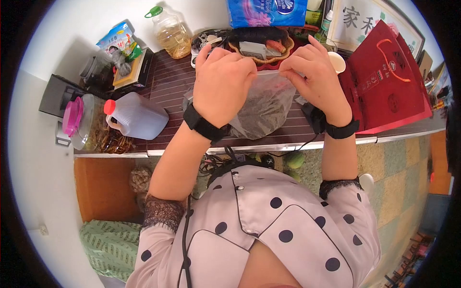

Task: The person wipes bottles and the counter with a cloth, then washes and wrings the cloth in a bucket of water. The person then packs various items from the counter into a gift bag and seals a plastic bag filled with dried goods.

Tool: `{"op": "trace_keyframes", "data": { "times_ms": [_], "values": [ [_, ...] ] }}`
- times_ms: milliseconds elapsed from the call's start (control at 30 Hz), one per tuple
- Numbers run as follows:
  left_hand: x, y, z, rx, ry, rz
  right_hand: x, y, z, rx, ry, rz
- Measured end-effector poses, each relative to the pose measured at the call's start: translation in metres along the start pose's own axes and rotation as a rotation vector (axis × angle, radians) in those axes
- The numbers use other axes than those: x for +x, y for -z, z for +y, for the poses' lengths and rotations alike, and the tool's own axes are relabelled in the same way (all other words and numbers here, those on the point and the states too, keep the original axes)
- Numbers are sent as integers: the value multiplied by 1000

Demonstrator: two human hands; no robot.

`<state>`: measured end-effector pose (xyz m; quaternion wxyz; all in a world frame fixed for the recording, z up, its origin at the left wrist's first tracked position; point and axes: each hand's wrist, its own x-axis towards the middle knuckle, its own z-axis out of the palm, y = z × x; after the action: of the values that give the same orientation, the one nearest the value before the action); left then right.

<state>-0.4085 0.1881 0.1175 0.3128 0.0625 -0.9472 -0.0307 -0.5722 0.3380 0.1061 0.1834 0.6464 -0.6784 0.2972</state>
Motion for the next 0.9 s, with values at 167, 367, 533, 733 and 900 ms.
{"op": "trace_keyframes", "data": {
  "times_ms": [167, 367, 533, 733, 900],
  "values": [
    [-2, -1, -2, 2, -2, 23, 3, -2, -15, -64, 10, 86],
    [-2, -3, 2, 22, 1, 32, 12, -6, -22, -95, 81, 61],
    [-6, 5, 1, 7, 19, 5, 12, -8, -18, -152, 97, 50],
    [-16, 20, -8, 56, 73, -6, 12, -5, -14, -152, 80, 42],
    [-21, 23, -15, 59, 115, -8, 11, -5, -14, -124, 78, 8]
  ]
}}
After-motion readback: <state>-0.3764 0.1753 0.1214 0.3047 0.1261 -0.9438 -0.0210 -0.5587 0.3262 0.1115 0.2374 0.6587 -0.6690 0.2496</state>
